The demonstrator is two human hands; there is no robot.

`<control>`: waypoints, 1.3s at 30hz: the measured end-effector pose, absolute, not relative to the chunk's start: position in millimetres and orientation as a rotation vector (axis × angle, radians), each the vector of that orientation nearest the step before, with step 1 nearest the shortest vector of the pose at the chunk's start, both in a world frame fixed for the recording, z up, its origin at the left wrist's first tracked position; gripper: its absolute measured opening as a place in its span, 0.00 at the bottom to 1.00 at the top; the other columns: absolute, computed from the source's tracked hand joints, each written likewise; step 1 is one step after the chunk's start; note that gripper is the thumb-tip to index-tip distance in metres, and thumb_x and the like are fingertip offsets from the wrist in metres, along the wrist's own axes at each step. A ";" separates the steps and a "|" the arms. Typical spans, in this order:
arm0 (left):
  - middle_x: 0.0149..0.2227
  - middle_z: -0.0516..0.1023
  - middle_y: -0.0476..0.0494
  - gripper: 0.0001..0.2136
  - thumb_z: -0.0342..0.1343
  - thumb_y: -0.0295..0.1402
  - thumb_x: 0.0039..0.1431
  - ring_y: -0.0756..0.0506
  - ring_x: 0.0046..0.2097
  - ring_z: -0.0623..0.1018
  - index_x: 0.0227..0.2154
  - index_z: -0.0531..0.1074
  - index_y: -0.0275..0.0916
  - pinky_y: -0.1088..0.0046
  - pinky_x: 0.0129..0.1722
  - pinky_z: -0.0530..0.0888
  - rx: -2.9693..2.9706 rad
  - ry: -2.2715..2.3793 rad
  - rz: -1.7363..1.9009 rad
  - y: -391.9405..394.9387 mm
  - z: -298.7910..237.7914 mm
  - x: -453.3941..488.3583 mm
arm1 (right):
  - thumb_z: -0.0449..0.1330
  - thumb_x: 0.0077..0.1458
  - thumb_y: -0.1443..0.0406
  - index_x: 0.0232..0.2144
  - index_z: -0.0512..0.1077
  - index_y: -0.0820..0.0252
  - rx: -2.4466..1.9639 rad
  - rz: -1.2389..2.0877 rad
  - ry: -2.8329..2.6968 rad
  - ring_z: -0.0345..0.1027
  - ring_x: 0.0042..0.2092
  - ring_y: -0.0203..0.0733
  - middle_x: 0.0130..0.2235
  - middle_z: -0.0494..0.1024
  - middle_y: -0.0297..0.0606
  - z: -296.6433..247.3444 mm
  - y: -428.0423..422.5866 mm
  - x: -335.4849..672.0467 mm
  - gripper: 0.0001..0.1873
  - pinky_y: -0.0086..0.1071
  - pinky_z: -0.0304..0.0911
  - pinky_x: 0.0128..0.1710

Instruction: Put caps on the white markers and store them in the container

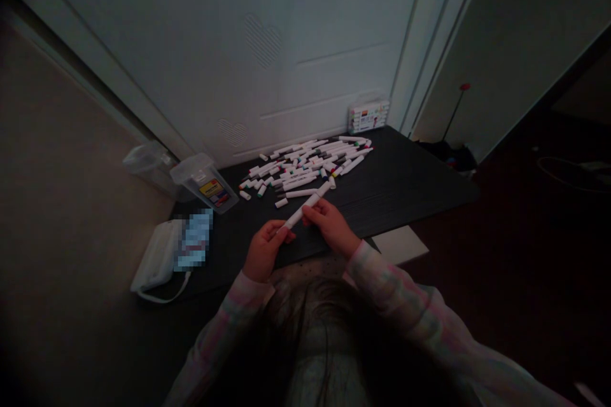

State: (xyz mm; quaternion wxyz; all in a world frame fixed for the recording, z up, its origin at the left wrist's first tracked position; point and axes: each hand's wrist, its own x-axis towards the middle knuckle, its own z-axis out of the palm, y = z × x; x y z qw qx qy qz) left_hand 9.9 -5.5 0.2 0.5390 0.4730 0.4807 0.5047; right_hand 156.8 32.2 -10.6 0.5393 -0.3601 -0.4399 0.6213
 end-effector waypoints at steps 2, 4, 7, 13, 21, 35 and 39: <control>0.22 0.74 0.49 0.07 0.57 0.32 0.46 0.52 0.26 0.71 0.29 0.70 0.35 0.76 0.31 0.66 1.127 1.148 1.205 -5.8 0.6 10.3 | 0.61 0.41 0.59 0.23 0.65 0.61 -0.864 1.471 -1.050 0.59 0.24 0.32 0.20 0.68 0.28 -11.3 32.4 156.9 0.12 0.28 0.54 0.28; 0.22 0.74 0.50 0.07 0.57 0.32 0.46 0.52 0.26 0.71 0.29 0.70 0.35 0.76 0.31 0.66 1.126 1.153 1.208 -6.3 1.5 10.7 | 0.61 0.41 0.59 0.23 0.65 0.60 -0.868 1.466 -1.050 0.60 0.24 0.32 0.20 0.68 0.28 -11.8 32.6 156.8 0.12 0.28 0.54 0.28; 0.22 0.74 0.50 0.08 0.57 0.32 0.45 0.52 0.26 0.71 0.29 0.70 0.35 0.76 0.31 0.66 1.125 1.159 1.206 -6.8 2.6 10.9 | 0.61 0.41 0.59 0.22 0.64 0.60 -0.877 1.458 -1.044 0.59 0.24 0.32 0.19 0.67 0.27 -12.4 32.7 156.6 0.12 0.28 0.54 0.27; 0.22 0.74 0.50 0.07 0.57 0.31 0.45 0.51 0.26 0.72 0.30 0.70 0.35 0.76 0.30 0.67 1.131 1.170 1.225 -6.4 2.7 11.5 | 0.62 0.40 0.59 0.23 0.65 0.61 -0.884 1.439 -1.040 0.60 0.24 0.32 0.20 0.68 0.28 -11.3 31.6 156.0 0.12 0.28 0.54 0.27; 0.30 0.76 0.46 0.10 0.60 0.30 0.42 0.47 0.32 0.74 0.31 0.73 0.38 0.73 0.35 0.68 1.198 1.178 1.359 -39.6 45.7 12.3 | 0.64 0.37 0.57 0.26 0.68 0.57 -0.804 1.385 -1.053 0.63 0.26 0.36 0.23 0.70 0.31 41.3 -4.8 162.6 0.14 0.32 0.59 0.29; 0.31 0.76 0.48 0.18 0.59 0.21 0.41 0.46 0.33 0.73 0.35 0.74 0.47 0.72 0.32 0.68 1.579 1.037 1.663 -85.7 83.0 18.6 | 0.60 0.46 0.59 0.34 0.70 0.49 -0.522 1.368 -1.166 0.63 0.27 0.38 0.26 0.69 0.33 72.8 -52.6 174.4 0.09 0.33 0.59 0.25; 0.31 0.76 0.50 0.19 0.59 0.20 0.41 0.47 0.31 0.73 0.36 0.73 0.48 0.73 0.30 0.68 1.571 1.068 1.646 -87.8 82.6 18.6 | 0.60 0.46 0.58 0.34 0.70 0.49 -0.527 1.394 -1.164 0.64 0.27 0.38 0.26 0.69 0.33 71.6 -51.6 174.9 0.10 0.35 0.60 0.27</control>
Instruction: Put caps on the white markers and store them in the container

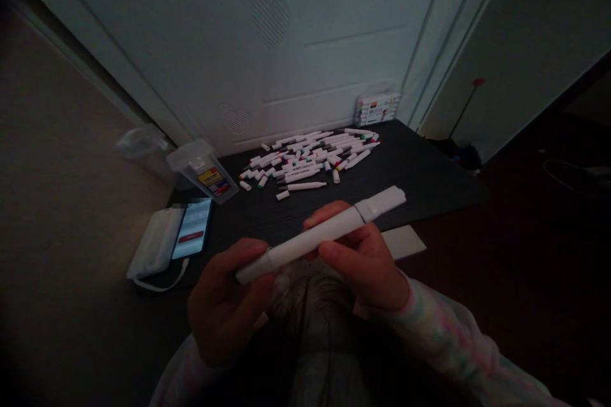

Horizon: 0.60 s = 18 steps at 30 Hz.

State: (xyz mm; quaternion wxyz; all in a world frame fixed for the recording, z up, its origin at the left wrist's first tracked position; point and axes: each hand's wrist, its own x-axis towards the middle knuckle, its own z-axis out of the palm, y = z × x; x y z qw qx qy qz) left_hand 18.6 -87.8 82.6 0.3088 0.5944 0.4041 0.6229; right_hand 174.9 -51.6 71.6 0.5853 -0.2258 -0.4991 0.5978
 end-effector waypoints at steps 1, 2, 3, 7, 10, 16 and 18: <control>0.32 0.76 0.50 0.20 0.59 0.21 0.41 0.48 0.32 0.73 0.38 0.72 0.48 0.74 0.30 0.68 1.579 1.081 1.638 -88.5 81.5 18.1 | 0.60 0.46 0.58 0.34 0.70 0.49 -0.529 1.411 -1.154 0.64 0.28 0.38 0.28 0.69 0.33 71.2 -51.4 175.2 0.10 0.35 0.60 0.27; 0.33 0.75 0.51 0.20 0.59 0.21 0.42 0.48 0.32 0.73 0.39 0.71 0.49 0.75 0.31 0.69 1.590 1.095 1.632 -89.1 80.0 17.4 | 0.61 0.45 0.58 0.33 0.70 0.49 -0.532 1.429 -1.143 0.64 0.28 0.38 0.29 0.69 0.33 70.8 -51.2 175.5 0.10 0.35 0.60 0.28; 0.35 0.75 0.52 0.21 0.59 0.23 0.43 0.48 0.33 0.73 0.41 0.69 0.49 0.75 0.32 0.69 1.606 1.102 1.624 -89.6 78.2 16.6 | 0.61 0.44 0.59 0.33 0.70 0.49 -0.531 1.443 -1.131 0.64 0.29 0.38 0.30 0.70 0.33 70.3 -51.0 175.8 0.10 0.35 0.60 0.29; 0.36 0.73 0.50 0.23 0.58 0.27 0.47 0.50 0.35 0.73 0.47 0.63 0.46 0.77 0.34 0.70 1.686 1.052 1.591 -89.2 72.5 13.6 | 0.62 0.44 0.60 0.33 0.70 0.51 -0.500 1.482 -1.103 0.64 0.29 0.38 0.30 0.70 0.32 69.0 -51.3 176.9 0.10 0.35 0.60 0.30; 0.36 0.72 0.51 0.21 0.57 0.29 0.49 0.52 0.35 0.72 0.48 0.62 0.44 0.79 0.34 0.70 1.719 0.988 1.583 -87.4 73.2 13.6 | 0.60 0.45 0.61 0.34 0.70 0.52 -0.440 1.509 -1.106 0.63 0.29 0.38 0.29 0.69 0.32 68.5 -51.8 177.4 0.10 0.34 0.59 0.30; 0.35 0.71 0.50 0.20 0.56 0.29 0.50 0.53 0.34 0.72 0.47 0.62 0.42 0.79 0.33 0.70 1.787 0.889 1.580 -84.6 76.3 11.8 | 0.60 0.45 0.62 0.34 0.70 0.51 -0.327 1.467 -1.222 0.60 0.30 0.37 0.28 0.67 0.33 67.6 -50.8 177.5 0.09 0.34 0.58 0.30; 0.34 0.71 0.49 0.17 0.56 0.29 0.49 0.52 0.34 0.71 0.44 0.64 0.41 0.79 0.32 0.69 1.812 0.833 1.560 -83.6 75.6 10.0 | 0.60 0.45 0.62 0.34 0.70 0.51 -0.314 1.448 -1.270 0.61 0.30 0.37 0.29 0.67 0.33 67.7 -50.2 177.4 0.09 0.34 0.58 0.29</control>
